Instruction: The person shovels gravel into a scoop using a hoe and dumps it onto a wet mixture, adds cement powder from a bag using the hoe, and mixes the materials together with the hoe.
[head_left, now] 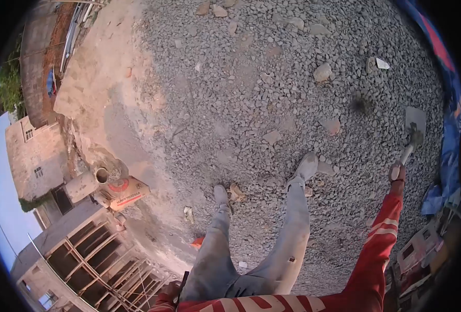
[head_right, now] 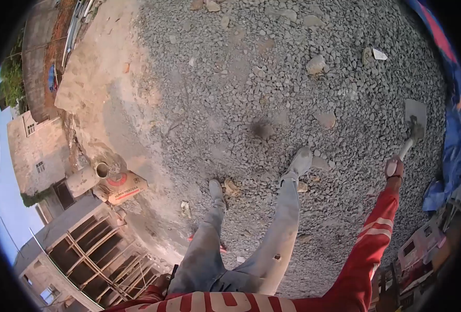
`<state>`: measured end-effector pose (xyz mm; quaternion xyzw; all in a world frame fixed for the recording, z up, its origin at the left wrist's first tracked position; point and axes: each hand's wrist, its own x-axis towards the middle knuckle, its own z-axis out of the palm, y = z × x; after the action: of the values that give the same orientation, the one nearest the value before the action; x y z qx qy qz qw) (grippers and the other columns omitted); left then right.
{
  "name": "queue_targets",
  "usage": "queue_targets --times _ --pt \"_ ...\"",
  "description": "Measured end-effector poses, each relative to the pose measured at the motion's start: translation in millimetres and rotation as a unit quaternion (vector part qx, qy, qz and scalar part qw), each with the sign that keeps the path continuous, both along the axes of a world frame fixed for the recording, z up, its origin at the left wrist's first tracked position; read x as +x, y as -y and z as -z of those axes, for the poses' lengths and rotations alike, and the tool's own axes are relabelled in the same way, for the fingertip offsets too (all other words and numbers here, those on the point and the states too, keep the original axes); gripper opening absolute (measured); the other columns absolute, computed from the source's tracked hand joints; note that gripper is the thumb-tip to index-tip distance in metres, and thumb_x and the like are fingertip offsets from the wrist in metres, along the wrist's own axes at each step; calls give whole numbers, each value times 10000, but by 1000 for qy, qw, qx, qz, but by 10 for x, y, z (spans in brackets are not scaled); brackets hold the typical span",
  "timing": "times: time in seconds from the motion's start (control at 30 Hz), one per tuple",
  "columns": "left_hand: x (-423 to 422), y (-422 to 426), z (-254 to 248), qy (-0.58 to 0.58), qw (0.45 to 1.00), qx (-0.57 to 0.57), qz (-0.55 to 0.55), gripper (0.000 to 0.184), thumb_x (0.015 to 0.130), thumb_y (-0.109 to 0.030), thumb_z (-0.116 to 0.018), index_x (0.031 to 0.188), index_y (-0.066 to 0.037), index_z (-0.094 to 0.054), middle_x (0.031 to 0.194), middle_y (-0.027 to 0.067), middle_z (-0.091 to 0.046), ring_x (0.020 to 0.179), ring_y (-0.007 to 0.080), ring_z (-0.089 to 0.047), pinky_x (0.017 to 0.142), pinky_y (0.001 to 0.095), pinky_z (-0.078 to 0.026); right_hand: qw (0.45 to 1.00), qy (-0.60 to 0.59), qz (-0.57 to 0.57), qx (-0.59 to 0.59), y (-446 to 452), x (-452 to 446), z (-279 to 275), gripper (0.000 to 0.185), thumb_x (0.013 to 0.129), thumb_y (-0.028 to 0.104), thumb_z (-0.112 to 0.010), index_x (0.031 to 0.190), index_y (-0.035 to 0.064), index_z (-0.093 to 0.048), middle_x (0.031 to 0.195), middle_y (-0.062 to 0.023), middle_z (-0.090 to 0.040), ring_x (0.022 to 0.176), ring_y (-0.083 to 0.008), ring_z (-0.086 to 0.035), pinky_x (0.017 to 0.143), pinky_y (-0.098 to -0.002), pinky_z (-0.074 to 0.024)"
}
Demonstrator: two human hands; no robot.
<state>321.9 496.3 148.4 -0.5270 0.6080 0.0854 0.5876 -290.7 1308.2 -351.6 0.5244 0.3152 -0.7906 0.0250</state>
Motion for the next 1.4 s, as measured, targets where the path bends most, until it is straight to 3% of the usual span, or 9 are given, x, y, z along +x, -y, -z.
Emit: queue_targets --times 0.07,0.1,0.33,0.6,0.67,0.73,0.9,1.07,1.4 --pt "554 -183 -82 -107 992 -64 -5 328 778 -467 -703 883 -162 -763 917 198 -721 906 370 -699 831 444 -555 841 -49 -451 293 -693 -127 290 74 951 133 -519 890 95 -535 749 -4 -505 631 -130 -542 529 -241 -480" --pt "841 -238 -80 -94 991 -80 -59 311 797 -434 -675 904 -155 -761 919 173 -729 924 367 -697 847 438 -555 975 73 -141 159 -128 -273 -186 165 939 214 -495 777 179 -494 663 33 -469 571 -113 -491 514 -264 -402" --pt "2294 -656 430 -120 924 -20 -362 350 800 -353 -667 964 -50 -733 1056 215 -701 1014 355 -679 876 450 -545 939 70 -336 27 2881 860 -1783 116 858 196 -492 773 125 -527 714 -25 -528 664 -248 -552 607 -396 -494" --pt "3288 1041 2445 -385 855 -236 -254 376 778 -334 -650 967 -13 -703 976 276 -685 915 465 -657 831 504 -543 604 115 -695 371 7426 2756 -3621 118 835 74 -582 781 -29 -595 577 -67 -509 459 -244 -544 422 -422 -479" --pt "2597 2368 1244 -458 507 -241 -690 277 859 -195 -631 1038 10 -678 864 166 -710 712 265 -708 618 399 -585 476 41 -802 357 8849 3493 -4777 62 783 0 -626 784 -48 -585 580 -75 -533 437 -225 -538 393 -380 -462" --pt "2299 3266 857 -564 389 -196 -702 244 884 -184 -634 1030 8 -669 836 129 -691 681 217 -690 571 324 -571 401 -47 -863 303 9584 3893 -5091 136 756 -9 -656 870 -46 -591 602 -87 -557 454 -207 -554 388 -350 -450" --pt "1621 5206 -503 -633 383 -115 -663 454 879 -308 -696 1214 -19 -598 1113 135 -649 943 208 -644 748 368 -558 72 -427 -845 314 11267 4546 -5798 501 722 80 -710 1180 -16 -532 763 -206 -648 583 -352 -644 536 -426 -512" --pt "1517 6796 -1098 -704 19 -233 -671 452 892 -268 -710 1246 -49 -535 987 94 -642 766 178 -656 678 340 -554 -45 -550 -781 292 13039 5044 -6575 446 728 117 -696 1145 49 -555 794 -181 -660 685 -372 -663 626 -474 -531" --pt "1743 9563 167 -535 -216 -336 -744 234 921 -144 -671 867 -112 -446 621 -11 -426 501 140 -432 509 366 -430 -169 -549 -759 308 16816 4774 -4552 271 690 43 -649 954 104 -659 799 -128 -671 789 -355 -654 713 -459 -515"
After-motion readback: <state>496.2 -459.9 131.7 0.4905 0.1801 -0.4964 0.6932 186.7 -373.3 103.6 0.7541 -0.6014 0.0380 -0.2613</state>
